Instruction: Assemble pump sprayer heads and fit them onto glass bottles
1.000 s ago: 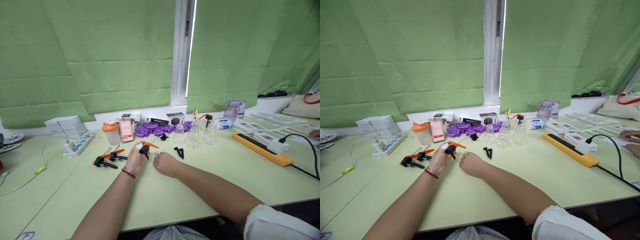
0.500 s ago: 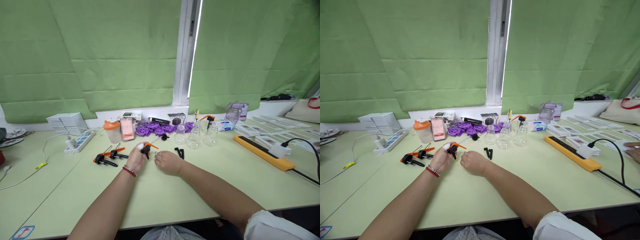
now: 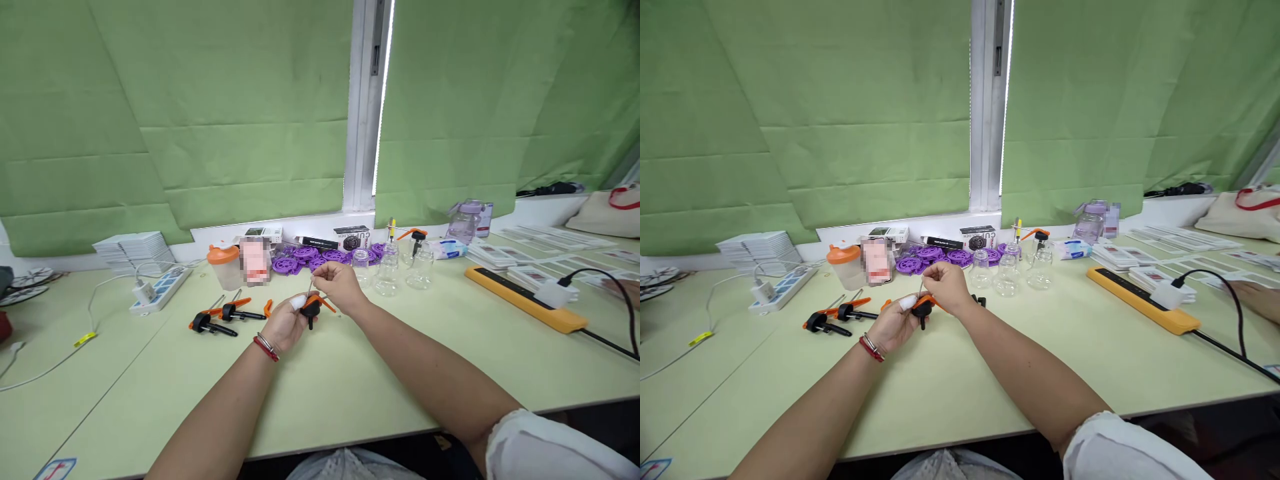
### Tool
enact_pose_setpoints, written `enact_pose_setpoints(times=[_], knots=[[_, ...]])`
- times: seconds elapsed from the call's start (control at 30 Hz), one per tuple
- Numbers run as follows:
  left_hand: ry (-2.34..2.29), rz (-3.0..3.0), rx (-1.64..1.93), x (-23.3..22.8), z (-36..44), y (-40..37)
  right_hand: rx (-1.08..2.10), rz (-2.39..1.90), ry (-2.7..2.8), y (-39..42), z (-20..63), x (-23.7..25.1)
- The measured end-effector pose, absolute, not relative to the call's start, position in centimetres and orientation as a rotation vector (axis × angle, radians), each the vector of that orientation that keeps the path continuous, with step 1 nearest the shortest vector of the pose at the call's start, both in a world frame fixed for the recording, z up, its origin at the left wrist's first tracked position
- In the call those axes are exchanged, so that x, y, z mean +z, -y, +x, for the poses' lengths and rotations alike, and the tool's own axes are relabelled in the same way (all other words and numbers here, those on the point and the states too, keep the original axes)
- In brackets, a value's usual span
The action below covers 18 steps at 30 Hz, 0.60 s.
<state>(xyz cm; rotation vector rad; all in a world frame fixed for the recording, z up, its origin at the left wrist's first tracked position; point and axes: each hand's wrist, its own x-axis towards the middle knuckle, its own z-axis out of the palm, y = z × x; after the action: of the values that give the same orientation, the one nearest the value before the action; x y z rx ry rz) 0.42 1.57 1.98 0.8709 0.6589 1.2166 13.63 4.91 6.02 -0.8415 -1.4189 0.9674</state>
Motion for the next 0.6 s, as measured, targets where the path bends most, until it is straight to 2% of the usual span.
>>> enact_pose_setpoints(times=[0.17, 0.6], knots=[[-0.641, 0.916, 1.166, 1.9, 0.5, -1.6, 1.159, -0.809, 1.394, -5.0, 13.5, 5.2], [-0.67, 0.926, 1.079, 1.1, 0.8, -1.8, 1.14, -0.819, 1.509, -4.4, 14.2, 4.6]])
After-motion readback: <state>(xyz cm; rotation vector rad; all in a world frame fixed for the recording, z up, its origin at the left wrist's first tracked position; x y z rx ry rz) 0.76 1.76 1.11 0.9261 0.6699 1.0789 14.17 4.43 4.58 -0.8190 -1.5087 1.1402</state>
